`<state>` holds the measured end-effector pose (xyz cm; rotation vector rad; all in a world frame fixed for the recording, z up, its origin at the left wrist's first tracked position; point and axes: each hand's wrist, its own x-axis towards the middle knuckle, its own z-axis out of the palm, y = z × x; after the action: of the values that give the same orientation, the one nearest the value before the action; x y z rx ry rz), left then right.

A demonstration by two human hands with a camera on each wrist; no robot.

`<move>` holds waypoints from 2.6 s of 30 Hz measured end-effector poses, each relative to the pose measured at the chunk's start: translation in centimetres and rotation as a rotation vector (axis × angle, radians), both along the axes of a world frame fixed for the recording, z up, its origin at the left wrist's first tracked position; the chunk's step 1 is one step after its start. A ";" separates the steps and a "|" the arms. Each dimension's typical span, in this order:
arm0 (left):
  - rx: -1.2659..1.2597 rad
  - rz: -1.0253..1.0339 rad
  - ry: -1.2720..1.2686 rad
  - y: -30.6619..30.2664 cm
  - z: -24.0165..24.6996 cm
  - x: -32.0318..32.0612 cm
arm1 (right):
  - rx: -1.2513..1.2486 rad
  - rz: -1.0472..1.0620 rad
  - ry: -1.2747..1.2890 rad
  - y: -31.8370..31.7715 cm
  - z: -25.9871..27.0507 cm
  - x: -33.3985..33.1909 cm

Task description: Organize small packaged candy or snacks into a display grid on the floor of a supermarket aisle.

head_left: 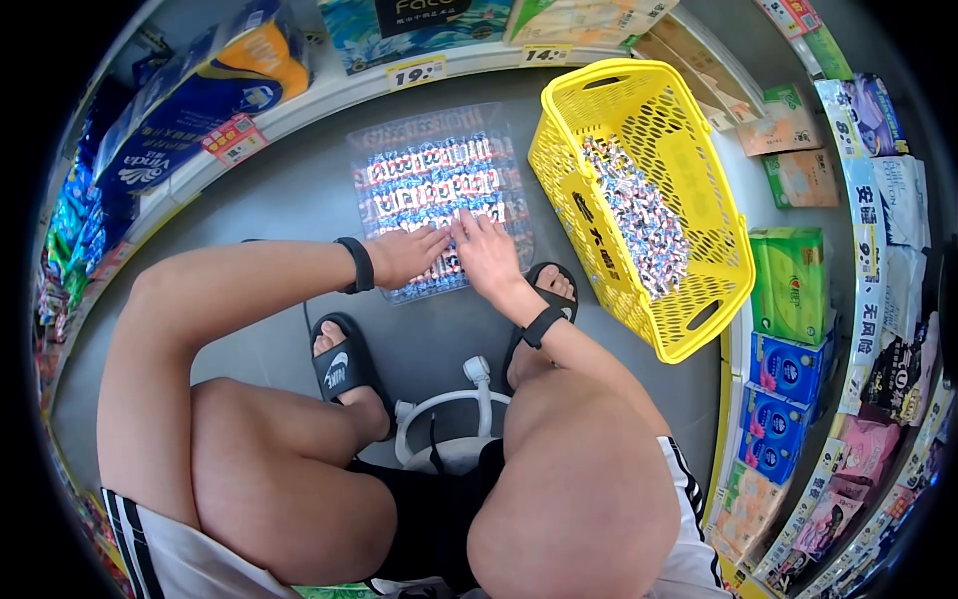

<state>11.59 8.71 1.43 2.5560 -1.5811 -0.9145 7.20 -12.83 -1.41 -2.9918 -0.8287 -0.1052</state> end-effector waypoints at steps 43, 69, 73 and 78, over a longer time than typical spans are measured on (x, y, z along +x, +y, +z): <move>-0.785 0.255 -0.006 -20.2 16.8 -0.6 | 0.693 -0.531 0.072 -16.0 19.5 1.9; -0.187 -0.166 0.109 -36.6 9.1 10.2 | 0.182 -0.610 0.654 -29.3 10.7 2.8; -0.003 -0.196 0.139 -37.1 8.3 10.6 | 0.162 -0.560 0.830 -28.0 11.0 3.2; 0.169 -0.165 0.113 -37.7 7.7 10.9 | 0.035 -0.483 0.990 -27.0 10.9 3.9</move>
<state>22.46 -28.99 9.12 2.4542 -1.7741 -1.2343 11.05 -39.79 9.53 -2.5795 0.0078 1.1951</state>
